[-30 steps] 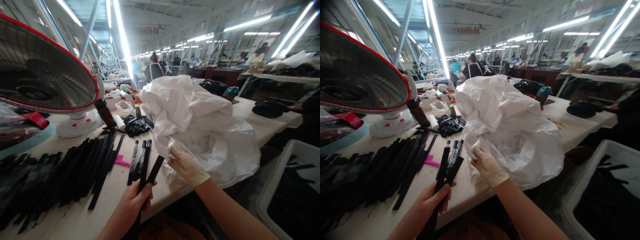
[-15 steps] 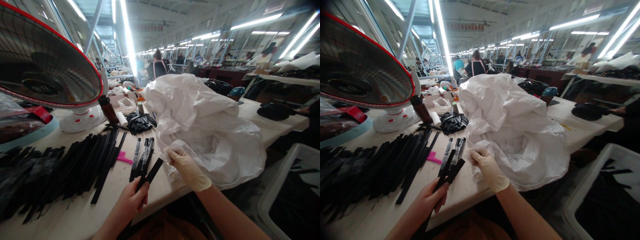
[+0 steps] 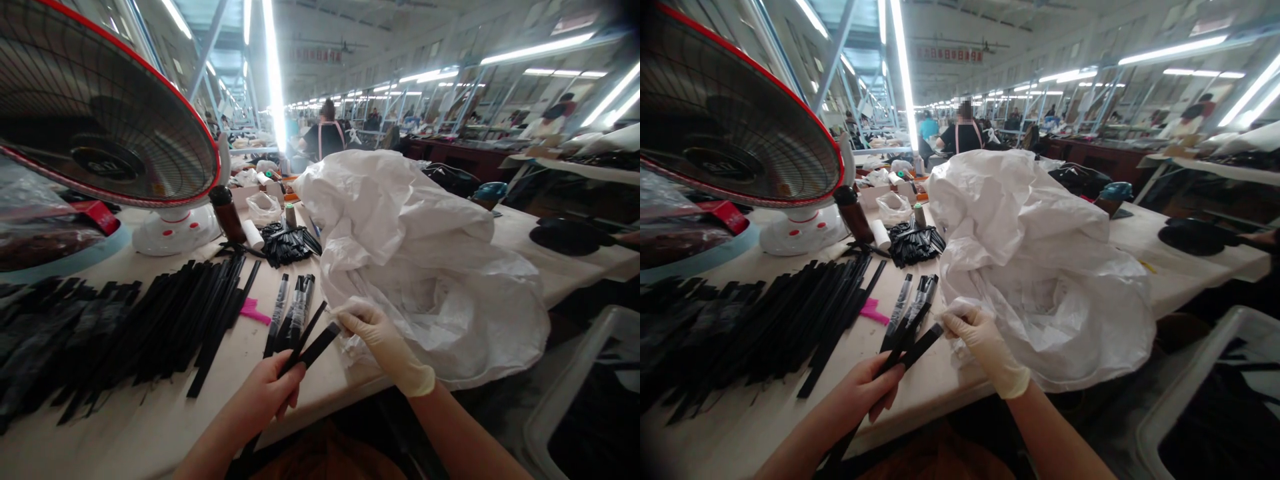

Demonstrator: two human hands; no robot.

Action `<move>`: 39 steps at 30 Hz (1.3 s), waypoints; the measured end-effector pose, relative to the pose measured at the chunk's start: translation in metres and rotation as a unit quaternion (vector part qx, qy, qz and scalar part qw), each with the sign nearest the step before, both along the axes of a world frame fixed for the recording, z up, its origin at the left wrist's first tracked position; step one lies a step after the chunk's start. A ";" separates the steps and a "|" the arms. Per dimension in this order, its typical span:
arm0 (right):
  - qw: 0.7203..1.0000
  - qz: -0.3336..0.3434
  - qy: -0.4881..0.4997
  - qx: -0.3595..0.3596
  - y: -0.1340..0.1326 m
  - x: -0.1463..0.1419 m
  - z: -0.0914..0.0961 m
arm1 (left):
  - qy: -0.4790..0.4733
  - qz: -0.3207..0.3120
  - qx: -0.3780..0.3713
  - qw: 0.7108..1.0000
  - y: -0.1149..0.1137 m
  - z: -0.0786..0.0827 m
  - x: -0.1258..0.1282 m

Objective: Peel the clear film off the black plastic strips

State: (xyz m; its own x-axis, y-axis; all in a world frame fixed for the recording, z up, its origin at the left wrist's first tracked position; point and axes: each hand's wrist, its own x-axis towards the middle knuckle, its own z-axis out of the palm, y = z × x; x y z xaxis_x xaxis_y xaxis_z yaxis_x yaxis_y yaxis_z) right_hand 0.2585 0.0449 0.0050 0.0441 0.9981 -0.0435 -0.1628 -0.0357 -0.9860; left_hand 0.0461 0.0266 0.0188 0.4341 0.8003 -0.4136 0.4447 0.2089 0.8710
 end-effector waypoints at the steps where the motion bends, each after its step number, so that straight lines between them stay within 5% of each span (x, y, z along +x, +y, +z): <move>1: 1.000 0.013 -0.001 -0.002 -0.001 -0.002 -0.001 | 0.018 0.003 0.020 1.000 0.000 0.000 -0.001; 8: 0.991 0.111 0.050 -0.056 -0.006 -0.034 -0.018 | -0.002 0.028 0.089 0.996 0.000 -0.002 0.001; 14: 0.995 0.049 0.079 -0.031 -0.008 -0.040 -0.013 | -0.040 0.083 0.070 0.993 -0.004 -0.003 -0.006; 19: 0.972 0.225 0.053 -0.032 -0.019 -0.050 -0.013 | -0.041 0.164 0.100 0.981 -0.006 -0.003 -0.010; 24: 0.996 0.029 0.079 -0.016 -0.012 -0.043 -0.009 | 0.017 0.143 0.144 0.979 -0.009 -0.004 -0.011; 29: 0.991 0.102 0.077 -0.046 -0.022 -0.055 -0.012 | 0.040 0.120 0.181 0.975 -0.008 -0.007 -0.005; 34: 0.990 0.014 0.139 -0.030 -0.026 -0.047 -0.021 | 0.057 0.098 0.168 0.979 -0.013 -0.013 -0.008; 39: 0.992 0.077 0.100 -0.025 -0.027 -0.055 -0.022 | 0.102 0.110 0.220 0.964 -0.004 -0.009 -0.009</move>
